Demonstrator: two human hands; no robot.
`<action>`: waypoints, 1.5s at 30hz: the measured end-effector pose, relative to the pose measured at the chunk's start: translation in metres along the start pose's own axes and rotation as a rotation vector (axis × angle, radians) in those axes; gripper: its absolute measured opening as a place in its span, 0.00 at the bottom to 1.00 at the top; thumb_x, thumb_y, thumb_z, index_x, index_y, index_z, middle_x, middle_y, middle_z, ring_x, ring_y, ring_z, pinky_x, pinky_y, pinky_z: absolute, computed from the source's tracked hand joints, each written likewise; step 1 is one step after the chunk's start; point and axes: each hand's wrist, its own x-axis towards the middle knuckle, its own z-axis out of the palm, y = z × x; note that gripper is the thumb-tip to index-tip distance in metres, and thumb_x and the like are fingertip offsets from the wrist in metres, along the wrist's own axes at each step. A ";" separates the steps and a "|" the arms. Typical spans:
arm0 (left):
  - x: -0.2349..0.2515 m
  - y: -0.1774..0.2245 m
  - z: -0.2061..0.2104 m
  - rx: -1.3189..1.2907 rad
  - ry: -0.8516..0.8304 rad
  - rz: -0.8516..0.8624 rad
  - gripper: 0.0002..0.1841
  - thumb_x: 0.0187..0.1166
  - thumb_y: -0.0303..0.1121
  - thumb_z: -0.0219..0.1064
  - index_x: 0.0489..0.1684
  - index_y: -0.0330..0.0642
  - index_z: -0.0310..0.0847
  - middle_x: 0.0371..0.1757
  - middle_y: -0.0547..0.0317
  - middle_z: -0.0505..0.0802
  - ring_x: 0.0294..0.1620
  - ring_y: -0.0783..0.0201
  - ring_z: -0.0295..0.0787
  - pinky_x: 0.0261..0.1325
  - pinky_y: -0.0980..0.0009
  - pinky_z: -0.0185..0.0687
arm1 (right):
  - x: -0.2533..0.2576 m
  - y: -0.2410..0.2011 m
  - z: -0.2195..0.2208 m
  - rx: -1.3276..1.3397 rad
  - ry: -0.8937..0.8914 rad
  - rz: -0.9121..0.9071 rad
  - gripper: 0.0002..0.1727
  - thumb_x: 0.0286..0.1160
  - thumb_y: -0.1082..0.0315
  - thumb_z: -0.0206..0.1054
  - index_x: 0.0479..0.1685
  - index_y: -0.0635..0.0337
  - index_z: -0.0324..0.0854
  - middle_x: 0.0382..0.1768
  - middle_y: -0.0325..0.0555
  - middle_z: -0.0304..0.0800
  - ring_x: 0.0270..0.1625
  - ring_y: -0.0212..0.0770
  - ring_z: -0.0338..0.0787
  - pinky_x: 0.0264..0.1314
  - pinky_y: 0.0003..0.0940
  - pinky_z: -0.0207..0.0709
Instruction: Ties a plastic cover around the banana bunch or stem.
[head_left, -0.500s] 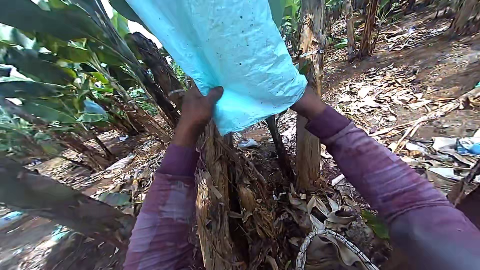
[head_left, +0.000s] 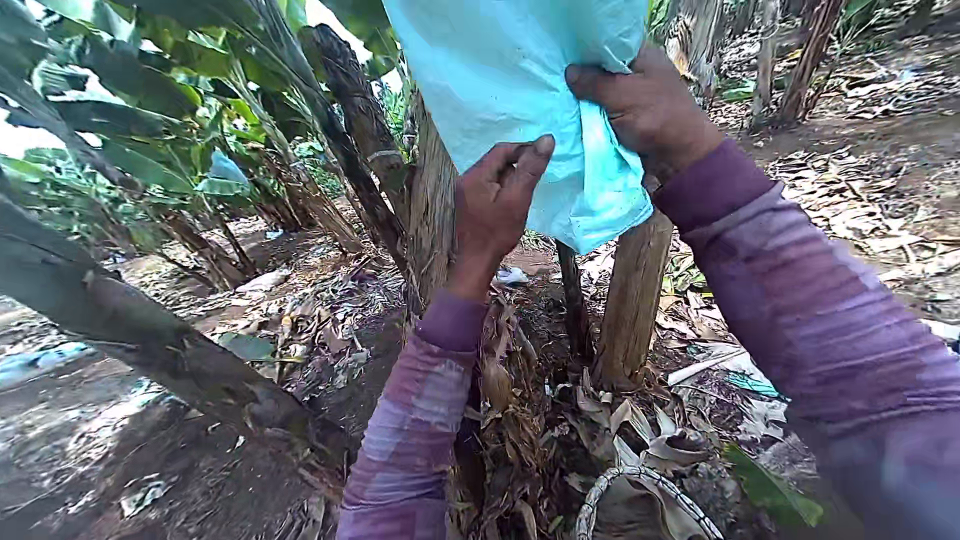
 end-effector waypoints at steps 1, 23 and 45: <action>0.016 -0.006 -0.012 -0.058 -0.011 -0.097 0.21 0.88 0.50 0.58 0.49 0.43 0.89 0.25 0.72 0.81 0.21 0.78 0.70 0.29 0.75 0.69 | -0.001 0.000 -0.002 0.018 0.025 -0.008 0.11 0.80 0.69 0.69 0.57 0.59 0.81 0.44 0.36 0.93 0.47 0.29 0.93 0.56 0.30 0.90; 0.020 -0.033 -0.052 -0.239 0.016 -0.534 0.27 0.79 0.47 0.72 0.71 0.43 0.74 0.51 0.57 0.94 0.52 0.63 0.94 0.56 0.61 0.93 | -0.024 0.079 0.111 0.218 -0.024 0.194 0.12 0.83 0.64 0.67 0.53 0.64 0.86 0.36 0.48 0.92 0.33 0.38 0.91 0.41 0.40 0.89; 0.031 -0.025 -0.051 -0.146 -0.041 -0.547 0.21 0.76 0.37 0.75 0.63 0.40 0.78 0.47 0.62 0.95 0.48 0.70 0.94 0.55 0.69 0.93 | -0.038 0.107 0.144 0.080 -0.018 0.040 0.18 0.75 0.74 0.69 0.63 0.68 0.81 0.50 0.55 0.93 0.55 0.45 0.94 0.65 0.49 0.86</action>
